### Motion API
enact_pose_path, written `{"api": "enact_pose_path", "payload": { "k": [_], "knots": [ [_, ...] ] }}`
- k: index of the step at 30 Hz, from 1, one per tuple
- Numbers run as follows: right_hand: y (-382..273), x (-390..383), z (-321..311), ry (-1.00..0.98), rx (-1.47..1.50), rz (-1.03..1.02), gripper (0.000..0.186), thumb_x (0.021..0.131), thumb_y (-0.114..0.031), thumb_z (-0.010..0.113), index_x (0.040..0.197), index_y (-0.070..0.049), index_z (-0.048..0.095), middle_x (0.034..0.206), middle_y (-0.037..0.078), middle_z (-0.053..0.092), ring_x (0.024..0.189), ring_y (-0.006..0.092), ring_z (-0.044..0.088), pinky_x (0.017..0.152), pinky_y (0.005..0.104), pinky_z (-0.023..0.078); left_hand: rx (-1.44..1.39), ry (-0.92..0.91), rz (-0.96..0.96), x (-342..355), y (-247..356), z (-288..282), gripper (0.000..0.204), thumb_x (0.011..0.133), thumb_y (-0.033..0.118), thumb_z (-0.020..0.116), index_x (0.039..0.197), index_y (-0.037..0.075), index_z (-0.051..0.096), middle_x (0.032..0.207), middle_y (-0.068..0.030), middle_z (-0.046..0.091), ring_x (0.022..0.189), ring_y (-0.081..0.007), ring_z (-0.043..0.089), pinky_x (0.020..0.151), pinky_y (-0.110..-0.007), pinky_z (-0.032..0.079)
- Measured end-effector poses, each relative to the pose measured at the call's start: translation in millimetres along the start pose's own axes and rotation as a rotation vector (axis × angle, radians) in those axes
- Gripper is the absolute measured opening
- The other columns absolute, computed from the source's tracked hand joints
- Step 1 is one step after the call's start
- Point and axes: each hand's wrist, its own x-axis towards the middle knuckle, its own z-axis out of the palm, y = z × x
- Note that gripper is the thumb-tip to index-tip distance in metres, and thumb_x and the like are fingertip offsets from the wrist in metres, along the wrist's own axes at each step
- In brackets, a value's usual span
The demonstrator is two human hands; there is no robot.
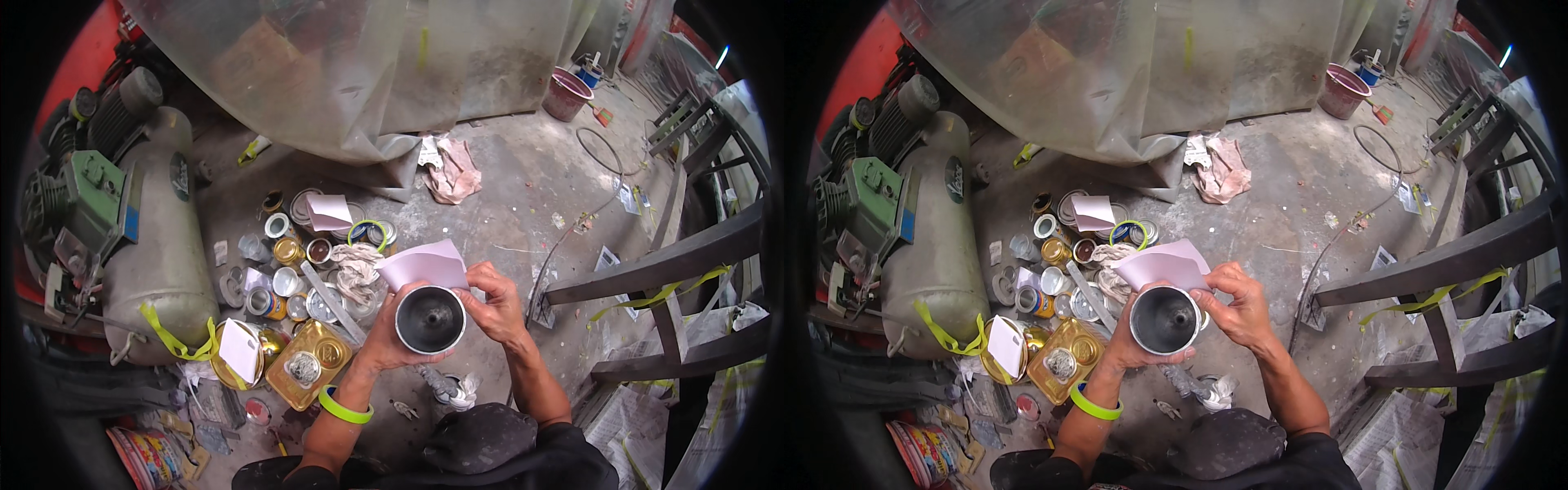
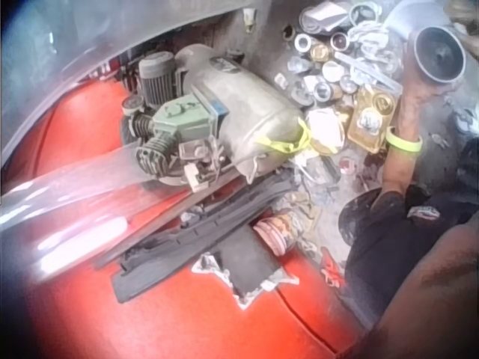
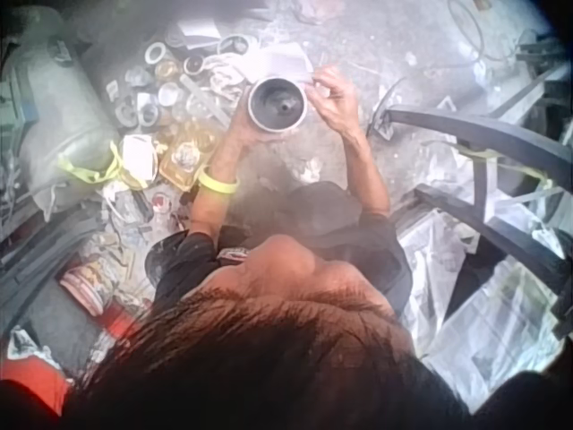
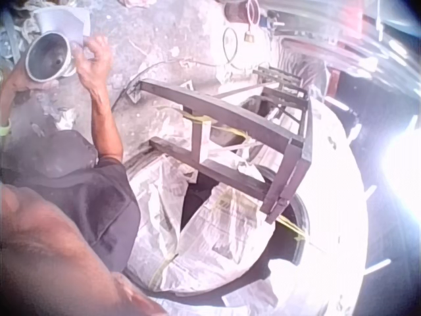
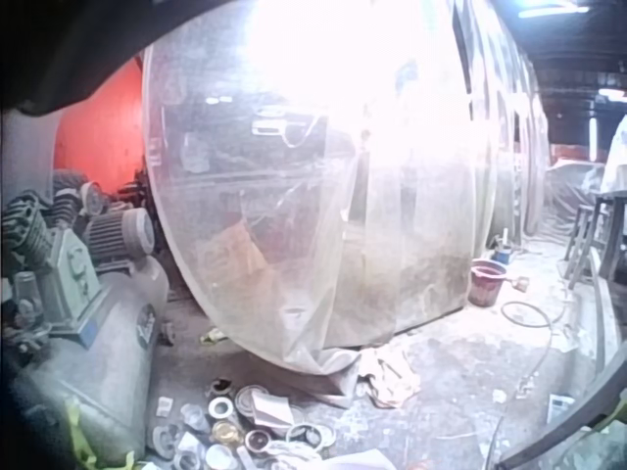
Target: The person sits on the floor and stirs a small container of paint with a metal rod. They then fold a paper funnel, pour paint from a can into the funnel, and transfer it into a spray gun cup. Finally, they secure the cup with a yellow strap and attach it to the spray gun.
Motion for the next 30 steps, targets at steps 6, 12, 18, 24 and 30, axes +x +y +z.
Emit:
{"api": "enact_pose_path", "payload": {
  "k": [6,12,18,24,30],
  "knots": [
    [-10.5,1.9,5.0,0.097,-0.023,0.100,0.016,0.085,-0.003,0.075,0.101,-0.005,0.074,0.095,0.009,0.074,0.088,0.0237,0.069,0.075,0.0307,0.052,-0.153,0.033,-0.064,0.7,-1.6,3.2,0.090,0.057,0.030,0.096,0.132,0.005,0.053,0.141,-0.0172,0.049,0.134,-0.0332,0.044,0.111,-0.047,0.036],
    [-30.0,7.4,-28.5,0.372,-0.019,0.117,0.014,0.084,-0.004,0.077,0.096,-0.001,0.070,0.092,0.013,0.073,0.087,0.0243,0.069,0.077,0.0334,0.053,-0.147,0.129,-0.238,7.8,3.9,1.9,0.077,0.058,0.027,0.094,0.123,0.004,0.060,0.134,-0.0182,0.056,0.128,-0.0305,0.053,0.106,-0.042,0.042],
    [-69.1,19.6,-19.3,0.030,-0.359,-0.419,0.026,0.075,-0.012,0.084,0.091,-0.003,0.066,0.124,0.020,0.066,0.108,0.0399,0.066,0.092,0.0455,0.052,0.193,0.347,-0.015,10.6,2.1,6.8,0.105,0.062,0.022,0.091,0.144,-0.001,0.030,0.113,-0.0129,0.068,0.100,-0.0260,0.069,0.097,-0.038,0.050],
    [-64.6,11.6,-24.1,-0.234,-0.330,-0.332,0.028,0.083,-0.029,0.078,0.081,-0.004,0.066,0.127,0.023,0.063,0.117,0.0439,0.061,0.097,0.0507,0.049,0.677,0.110,0.250,10.2,4.5,6.6,0.107,0.073,0.035,0.087,0.149,-0.003,0.022,0.109,-0.0053,0.073,0.103,-0.0242,0.071,0.107,-0.043,0.044],
    [-78.0,21.8,-37.5,-0.345,-0.187,-0.063,0.041,0.100,-0.034,0.052,0.083,-0.002,0.071,0.090,0.020,0.071,0.093,0.0413,0.068,0.104,0.0531,0.043,0.579,-0.070,0.008,-1.9,-16.6,29.9,0.080,0.094,0.062,0.051,0.151,0.007,0.036,0.138,-0.0069,0.057,0.132,-0.0194,0.050,0.121,-0.050,0.014]
  ]
}}
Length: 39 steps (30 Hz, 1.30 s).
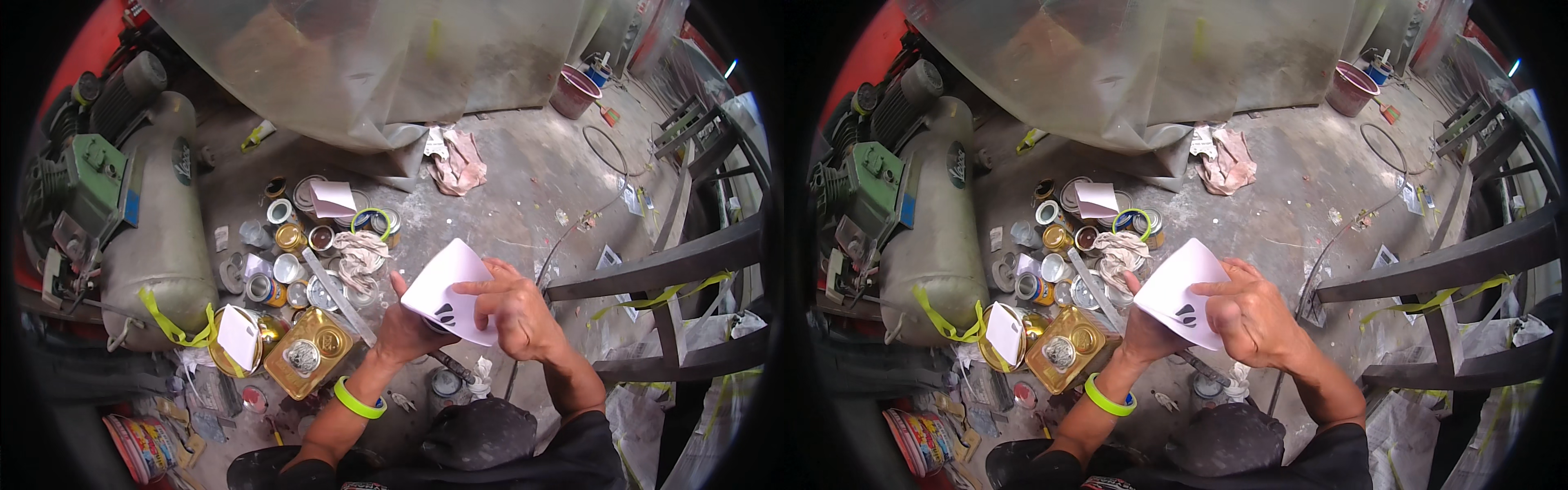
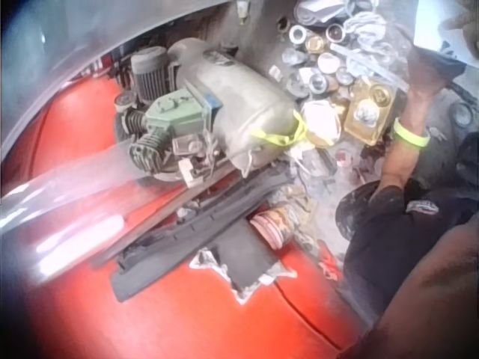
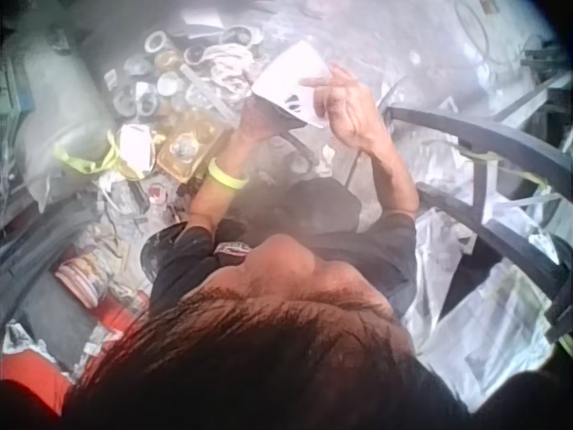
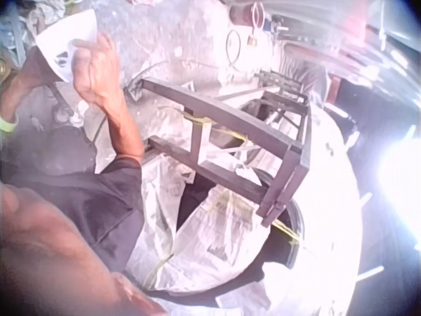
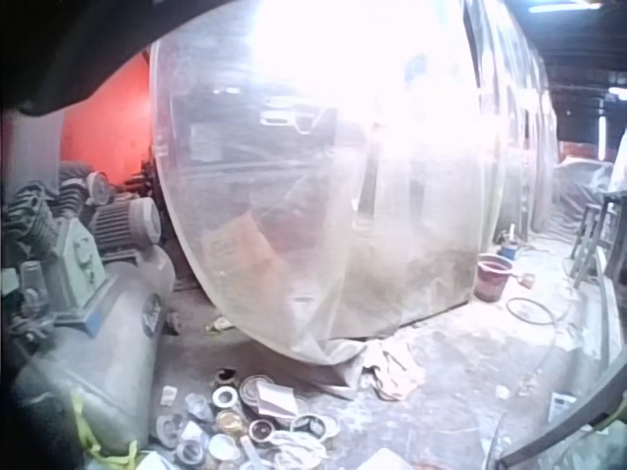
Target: The person sits on the floor and stirs a small container of paint with a metal rod. They then fold a paper funnel, pour paint from a can into the funnel, and transfer it into a spray gun cup. Finally, they secure the cup with a yellow strap and attach it to the spray gun.
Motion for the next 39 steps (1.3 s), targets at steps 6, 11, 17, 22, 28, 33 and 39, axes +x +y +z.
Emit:
{"api": "enact_pose_path", "payload": {
  "k": [6,11,17,22,28,33,39],
  "knots": [
    [-18.9,12.4,-12.7,-0.071,-0.183,0.040,0.035,0.081,-0.036,0.078,0.085,-0.001,0.072,0.078,0.016,0.069,0.080,0.0387,0.065,0.076,0.0446,0.053,-0.926,-0.140,-0.193,-10.0,-16.2,29.5,0.099,0.090,0.080,0.034,0.155,0.005,0.027,0.154,-0.0200,0.035,0.142,-0.0344,0.037,0.120,-0.052,0.024],
    [-20.1,19.3,-18.2,-0.326,-0.413,0.058,0.050,0.072,-0.046,0.082,0.105,-0.010,0.072,0.093,0.010,0.072,0.087,0.0329,0.063,0.077,0.0426,0.053,-1.494,-0.144,-0.489,2.7,4.4,14.5,0.074,0.095,0.064,0.043,0.146,0.011,0.041,0.138,-0.0063,0.054,0.136,-0.0226,0.044,0.118,-0.050,0.022],
    [-17.7,27.8,-16.6,-0.424,-0.407,0.030,0.064,0.070,-0.053,0.080,0.117,-0.012,0.069,0.097,0.009,0.073,0.097,0.0334,0.059,0.096,0.0451,0.044,-1.496,-0.040,-0.323,-1.8,8.7,16.3,0.068,0.096,0.055,0.053,0.145,0.011,0.040,0.132,-0.0101,0.060,0.120,-0.0274,0.060,0.102,-0.049,0.045],
    [-13.0,28.2,-12.4,-0.443,-0.323,-0.036,0.055,0.074,-0.045,0.080,0.113,-0.009,0.068,0.096,0.012,0.071,0.104,0.0356,0.059,0.099,0.0502,0.043,-0.441,0.202,0.214,-13.7,-29.7,37.8,0.080,0.084,0.030,0.079,0.146,0.015,0.031,0.128,-0.0220,0.058,0.103,-0.0396,0.068,0.073,-0.044,0.062],
    [-11.2,19.7,-24.7,-0.186,-0.151,-0.134,0.049,0.077,-0.035,0.082,0.114,-0.005,0.068,0.106,0.014,0.071,0.113,0.0374,0.060,0.100,0.0490,0.045,-1.326,0.098,-0.257,-17.8,-16.9,32.6,0.070,0.086,0.026,0.073,0.142,0.012,0.033,0.127,-0.0224,0.058,0.105,-0.0391,0.067,0.079,-0.044,0.060],
    [19.0,-9.4,-37.3,0.256,0.029,-0.032,0.043,0.081,-0.031,0.082,0.111,-0.002,0.069,0.118,0.015,0.069,0.113,0.0331,0.064,0.098,0.0420,0.049,-1.764,0.206,-0.543,-26.4,-19.4,18.8,0.062,0.088,0.022,0.067,0.140,0.010,0.035,0.127,-0.0227,0.059,0.107,-0.0386,0.066,0.083,-0.044,0.059],
    [155.2,-88.6,48.7,-0.031,0.103,0.701,0.080,0.075,-0.042,0.086,0.136,-0.001,0.054,0.134,0.022,0.059,0.127,0.0368,0.056,0.107,0.0418,0.044,-1.635,0.096,-0.657,-25.0,-29.1,-32.3,0.100,0.077,0.070,0.066,0.151,0.011,0.033,0.144,-0.0143,0.049,0.133,-0.0302,0.047,0.110,-0.059,0.038]
  ]
}}
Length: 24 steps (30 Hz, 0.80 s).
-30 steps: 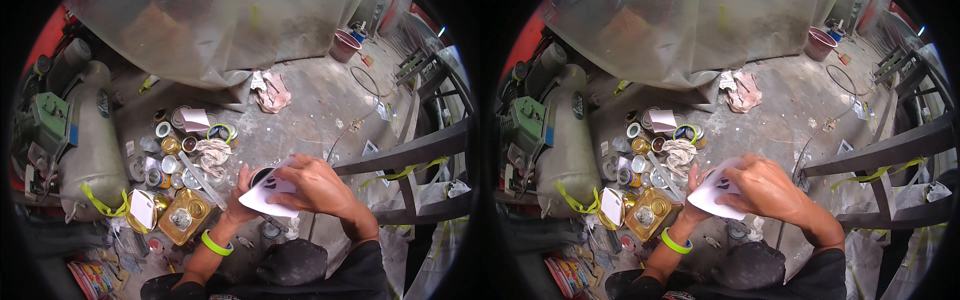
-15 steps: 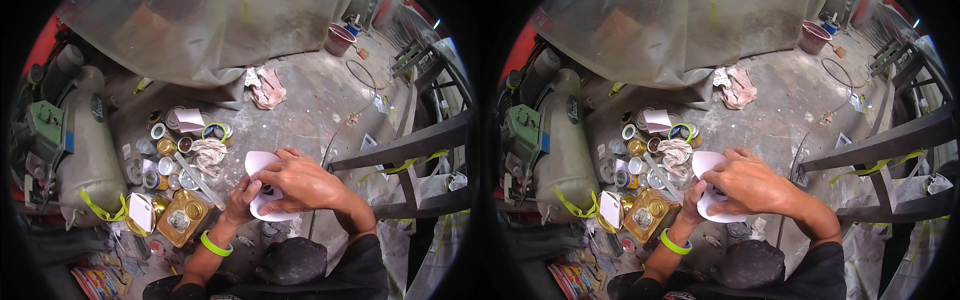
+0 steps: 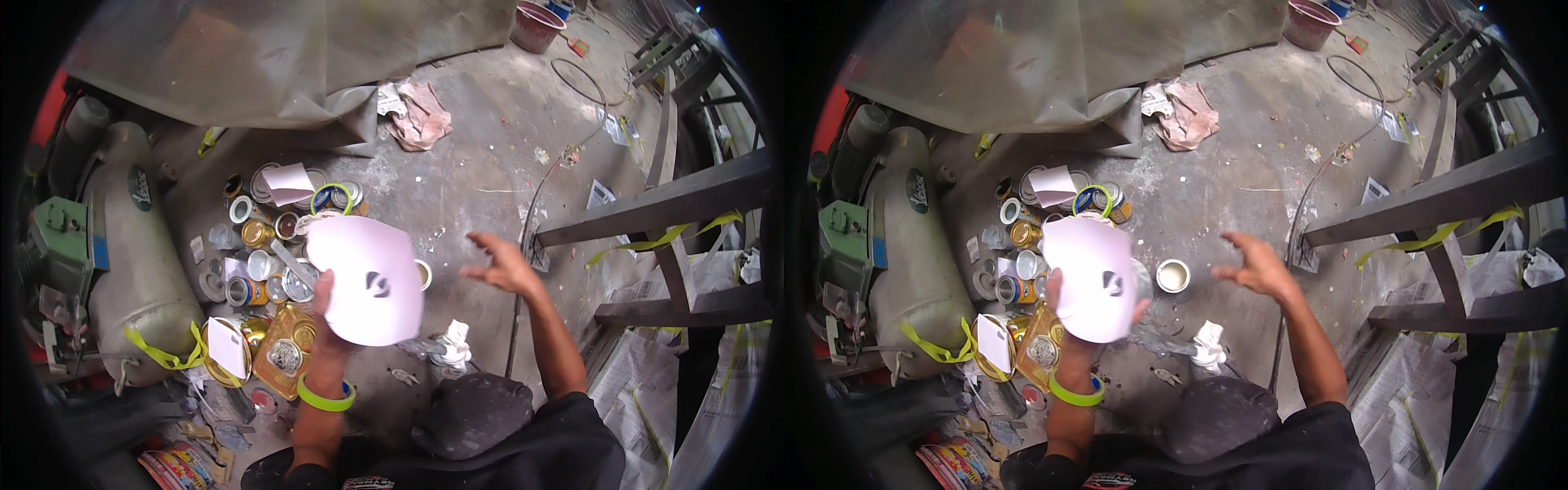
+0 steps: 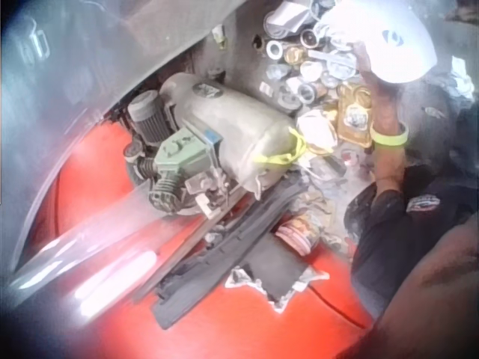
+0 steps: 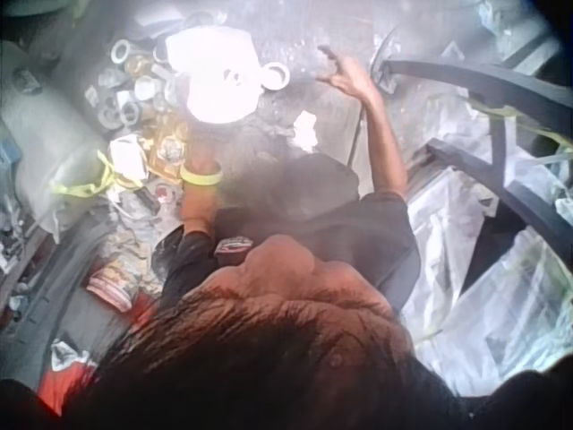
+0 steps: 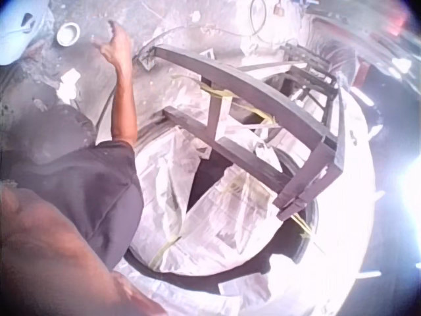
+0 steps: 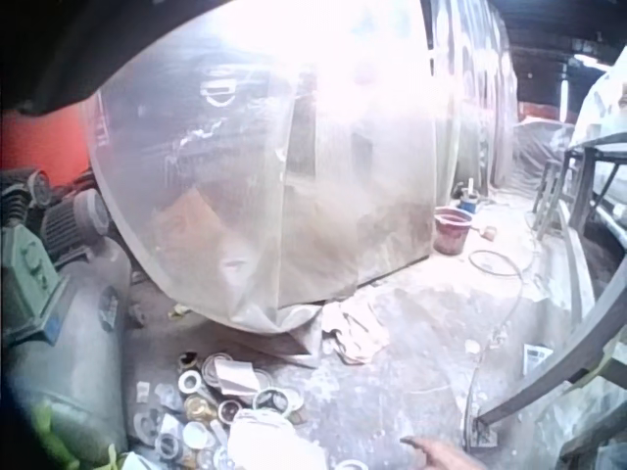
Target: The person sits on the floor and stirs a small container of paint with a metal rod. They then fold a paper funnel, pour paint from a can into the funnel, and transfer it into a spray gun cup. Finally, they secure the cup with a yellow strap and attach it to the spray gun.
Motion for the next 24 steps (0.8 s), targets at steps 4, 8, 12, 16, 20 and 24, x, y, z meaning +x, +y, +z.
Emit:
{"api": "enact_pose_path", "payload": {
  "k": [4,8,12,16,20,24],
  "knots": [
    [83.4,8.0,98.8,-0.116,-0.083,-0.027,0.113,0.064,-0.048,0.090,0.150,-0.001,0.035,0.149,0.026,0.043,0.138,0.0403,0.044,0.115,0.0447,0.036,0.129,0.073,0.108,-1.1,20.7,-6.1,0.104,0.074,0.063,0.073,0.151,0.010,0.028,0.142,-0.0149,0.048,0.130,-0.0300,0.049,0.109,-0.055,0.039],
    [79.8,31.5,154.9,-0.039,0.093,-0.009,0.112,0.062,-0.045,0.092,0.149,-0.001,0.035,0.148,0.025,0.044,0.138,0.0405,0.043,0.115,0.0447,0.036,0.312,0.138,0.282,-0.7,18.4,-8.3,0.108,0.072,0.055,0.079,0.151,0.008,0.022,0.141,-0.0155,0.048,0.127,-0.0298,0.051,0.108,-0.051,0.040],
    [72.3,44.0,176.1,-0.046,0.232,-0.018,0.106,0.062,-0.041,0.092,0.145,-0.001,0.040,0.142,0.024,0.051,0.135,0.0401,0.046,0.114,0.0450,0.037,0.550,0.188,0.465,1.5,6.2,-12.5,0.114,0.069,0.048,0.085,0.151,0.006,0.017,0.139,-0.0161,0.048,0.124,-0.0296,0.054,0.107,-0.047,0.042],
    [57.0,33.3,155.6,0.040,0.383,-0.060,0.097,0.063,-0.033,0.093,0.141,-0.002,0.045,0.134,0.019,0.059,0.128,0.0342,0.055,0.108,0.0416,0.043,0.986,0.098,0.789,11.1,-4.1,-24.7,0.121,0.067,0.041,0.091,0.151,0.005,0.012,0.137,-0.0167,0.048,0.121,-0.0294,0.056,0.106,-0.043,0.043],
    [1.4,24.0,83.1,0.116,0.344,-0.256,0.088,0.064,-0.029,0.093,0.136,-0.002,0.051,0.124,0.014,0.065,0.118,0.0262,0.062,0.103,0.0375,0.047,1.342,0.010,0.961,34.6,-27.9,-85.3,0.102,0.074,0.026,0.085,0.147,0.007,0.018,0.126,-0.0207,0.055,0.107,-0.0357,0.063,0.085,-0.044,0.054],
    [-78.4,0.8,-19.7,0.193,0.156,-0.364,0.086,0.062,-0.024,0.093,0.134,-0.002,0.052,0.121,0.013,0.066,0.112,0.0246,0.065,0.100,0.0359,0.049,1.368,-0.078,0.964,42.4,-22.9,-53.5,0.094,0.071,0.010,0.085,0.143,0.010,0.025,0.116,-0.0275,0.061,0.093,-0.0433,0.069,0.068,-0.045,0.062]
  ]
}}
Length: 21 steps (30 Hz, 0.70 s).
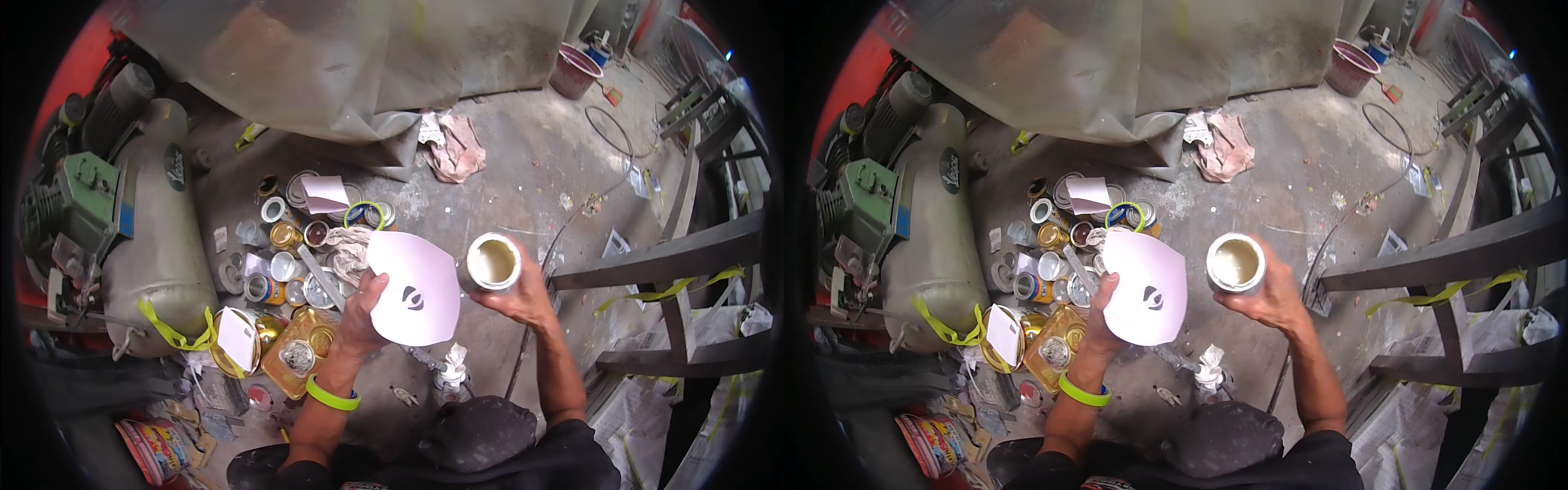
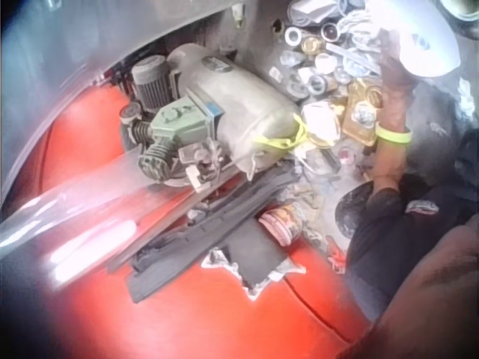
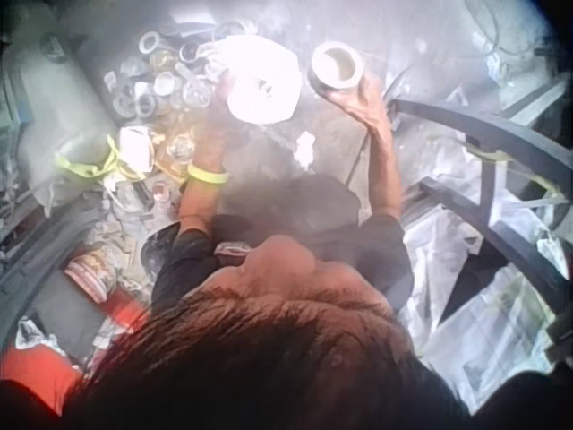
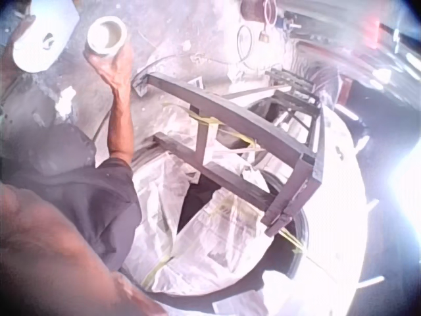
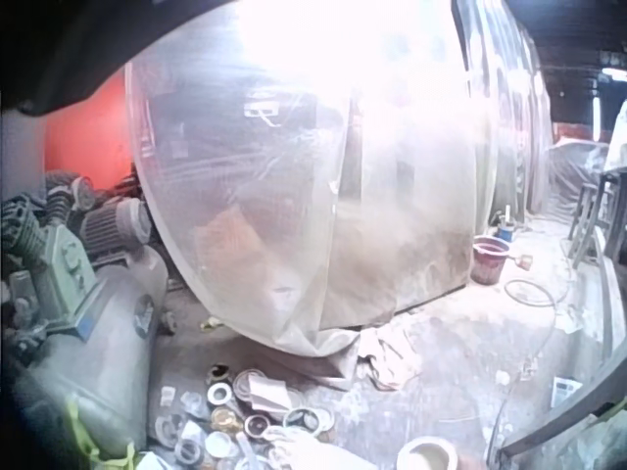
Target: The person sits on the floor and stirs a small container of paint with a metal rod. They then fold a paper funnel, pour paint from a can into the funnel, and transfer it into a spray gun cup. Finally, they secure the cup with a yellow strap and attach it to the spray gun.
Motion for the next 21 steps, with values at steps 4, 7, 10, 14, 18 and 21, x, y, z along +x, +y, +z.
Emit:
{"api": "enact_pose_path", "payload": {
  "k": [4,7,10,14,18,21],
  "knots": [
    [-59.4,14.3,-41.0,0.023,-0.069,-0.122,0.090,0.059,-0.024,0.094,0.134,-0.002,0.049,0.119,0.012,0.066,0.109,0.0234,0.065,0.098,0.0364,0.050,0.105,0.081,0.245,40.9,59.8,-15.0,0.095,0.070,0.011,0.086,0.144,0.012,0.026,0.119,-0.0294,0.060,0.091,-0.0438,0.071,0.066,-0.046,0.062],
    [-84.2,24.0,-53.0,-0.022,-0.309,-0.278,0.092,0.057,-0.023,0.094,0.134,-0.003,0.049,0.120,0.013,0.066,0.108,0.0259,0.065,0.098,0.0380,0.050,0.096,0.061,0.261,36.8,55.6,-12.2,0.097,0.069,0.012,0.087,0.144,0.012,0.026,0.119,-0.0290,0.059,0.082,-0.0431,0.072,0.060,-0.045,0.062],
    [-110.2,30.7,-55.3,-0.087,-0.475,-0.382,0.085,0.054,-0.023,0.089,0.130,-0.006,0.055,0.122,0.016,0.063,0.111,0.0373,0.060,0.096,0.0455,0.049,0.085,0.058,0.209,34.8,61.4,-11.5,0.097,0.069,0.013,0.087,0.144,0.012,0.025,0.119,-0.0278,0.059,0.081,-0.0419,0.072,0.060,-0.044,0.062],
    [-125.1,32.4,-55.4,-0.147,-0.606,-0.470,0.086,0.052,-0.021,0.087,0.131,-0.007,0.056,0.122,0.014,0.063,0.113,0.0373,0.059,0.098,0.0466,0.047,0.083,0.080,0.236,41.3,71.1,-15.6,0.098,0.068,0.013,0.087,0.145,0.012,0.026,0.119,-0.0269,0.059,0.081,-0.0411,0.072,0.060,-0.044,0.062],
    [-136.5,33.3,-52.7,-0.145,-0.644,-0.528,0.087,0.050,-0.018,0.086,0.131,-0.010,0.057,0.119,0.014,0.062,0.110,0.0378,0.059,0.098,0.0472,0.047,0.092,0.094,0.269,41.8,72.0,-17.0,0.099,0.067,0.013,0.087,0.146,0.012,0.027,0.120,-0.0268,0.059,0.085,-0.0417,0.071,0.063,-0.044,0.062],
    [-139.8,32.4,-52.2,-0.162,-0.653,-0.518,0.088,0.046,-0.019,0.087,0.129,-0.006,0.058,0.121,0.016,0.062,0.112,0.0402,0.059,0.096,0.0470,0.049,0.086,0.108,0.267,42.2,73.5,-15.3,0.099,0.067,0.013,0.088,0.146,0.012,0.027,0.121,-0.0270,0.059,0.087,-0.0423,0.071,0.065,-0.044,0.062]
  ]
}}
